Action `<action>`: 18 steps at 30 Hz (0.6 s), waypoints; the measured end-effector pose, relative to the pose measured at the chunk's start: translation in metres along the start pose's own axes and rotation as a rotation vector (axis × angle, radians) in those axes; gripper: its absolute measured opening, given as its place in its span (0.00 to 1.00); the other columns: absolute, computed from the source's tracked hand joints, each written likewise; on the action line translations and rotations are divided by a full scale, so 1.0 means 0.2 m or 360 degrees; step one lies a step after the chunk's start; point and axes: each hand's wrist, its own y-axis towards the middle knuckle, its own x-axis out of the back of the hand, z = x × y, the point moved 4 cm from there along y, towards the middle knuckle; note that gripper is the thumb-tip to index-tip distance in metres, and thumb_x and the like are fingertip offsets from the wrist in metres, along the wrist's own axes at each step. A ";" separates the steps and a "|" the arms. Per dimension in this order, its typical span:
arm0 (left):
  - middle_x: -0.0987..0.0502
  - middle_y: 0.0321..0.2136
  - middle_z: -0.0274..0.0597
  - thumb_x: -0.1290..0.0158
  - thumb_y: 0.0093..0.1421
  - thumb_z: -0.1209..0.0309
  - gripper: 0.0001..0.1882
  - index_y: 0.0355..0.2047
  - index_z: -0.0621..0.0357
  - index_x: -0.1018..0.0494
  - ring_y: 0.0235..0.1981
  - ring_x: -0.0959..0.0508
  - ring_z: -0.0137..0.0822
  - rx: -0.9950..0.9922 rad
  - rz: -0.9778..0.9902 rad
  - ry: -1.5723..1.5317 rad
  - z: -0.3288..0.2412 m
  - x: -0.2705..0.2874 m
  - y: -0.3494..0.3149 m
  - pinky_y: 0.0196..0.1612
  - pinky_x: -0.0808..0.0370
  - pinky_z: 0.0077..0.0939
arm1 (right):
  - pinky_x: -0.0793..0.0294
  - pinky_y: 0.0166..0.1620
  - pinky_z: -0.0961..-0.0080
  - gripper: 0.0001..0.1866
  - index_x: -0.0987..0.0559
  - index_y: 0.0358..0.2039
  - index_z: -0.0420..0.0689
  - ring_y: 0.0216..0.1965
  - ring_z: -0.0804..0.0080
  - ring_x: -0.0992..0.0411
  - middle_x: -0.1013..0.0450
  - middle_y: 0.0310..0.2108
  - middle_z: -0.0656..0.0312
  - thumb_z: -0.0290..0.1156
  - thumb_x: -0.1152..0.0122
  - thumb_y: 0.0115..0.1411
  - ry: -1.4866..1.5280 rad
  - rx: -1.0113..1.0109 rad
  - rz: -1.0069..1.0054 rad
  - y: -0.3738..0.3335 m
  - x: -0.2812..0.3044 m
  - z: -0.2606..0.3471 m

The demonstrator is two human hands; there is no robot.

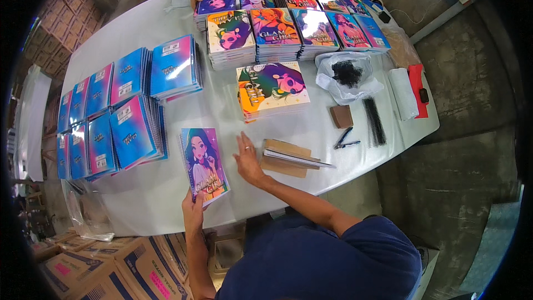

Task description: The person binds notebooks by manually threading a spiral coil through the holes in a stack of covers and paper, then cuts the excess coil using pliers.

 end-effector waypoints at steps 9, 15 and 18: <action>0.19 0.38 0.49 0.54 0.67 0.70 0.25 0.63 0.59 0.39 0.36 0.19 0.36 -0.0300 0.0030 0.0836 -0.23 -0.30 -0.59 0.43 0.26 0.27 | 0.48 0.67 0.62 0.46 0.49 0.66 0.39 0.67 0.52 0.49 0.50 0.67 0.45 0.28 0.32 0.53 0.0456 0.0438 0.0172 -0.23 0.58 0.31; 0.19 0.35 0.50 0.56 0.66 0.67 0.30 0.68 0.46 0.48 0.37 0.19 0.50 -0.0232 0.0120 0.0778 -0.14 -0.67 -1.22 0.43 0.24 0.36 | 0.31 0.55 0.71 0.30 0.25 0.50 0.39 0.50 0.70 0.28 0.25 0.49 0.58 0.28 0.25 0.45 0.0588 0.0527 0.1506 -0.30 0.78 0.25; 0.18 0.34 0.48 0.56 0.66 0.65 0.31 0.68 0.44 0.49 0.36 0.18 0.47 -0.0148 0.0060 0.0731 -0.02 -0.79 -1.46 0.42 0.24 0.34 | 0.26 0.46 0.76 0.17 0.19 0.39 0.38 0.38 0.78 0.25 0.21 0.37 0.63 0.23 0.27 0.47 0.0617 0.0278 0.2157 -0.45 0.72 0.13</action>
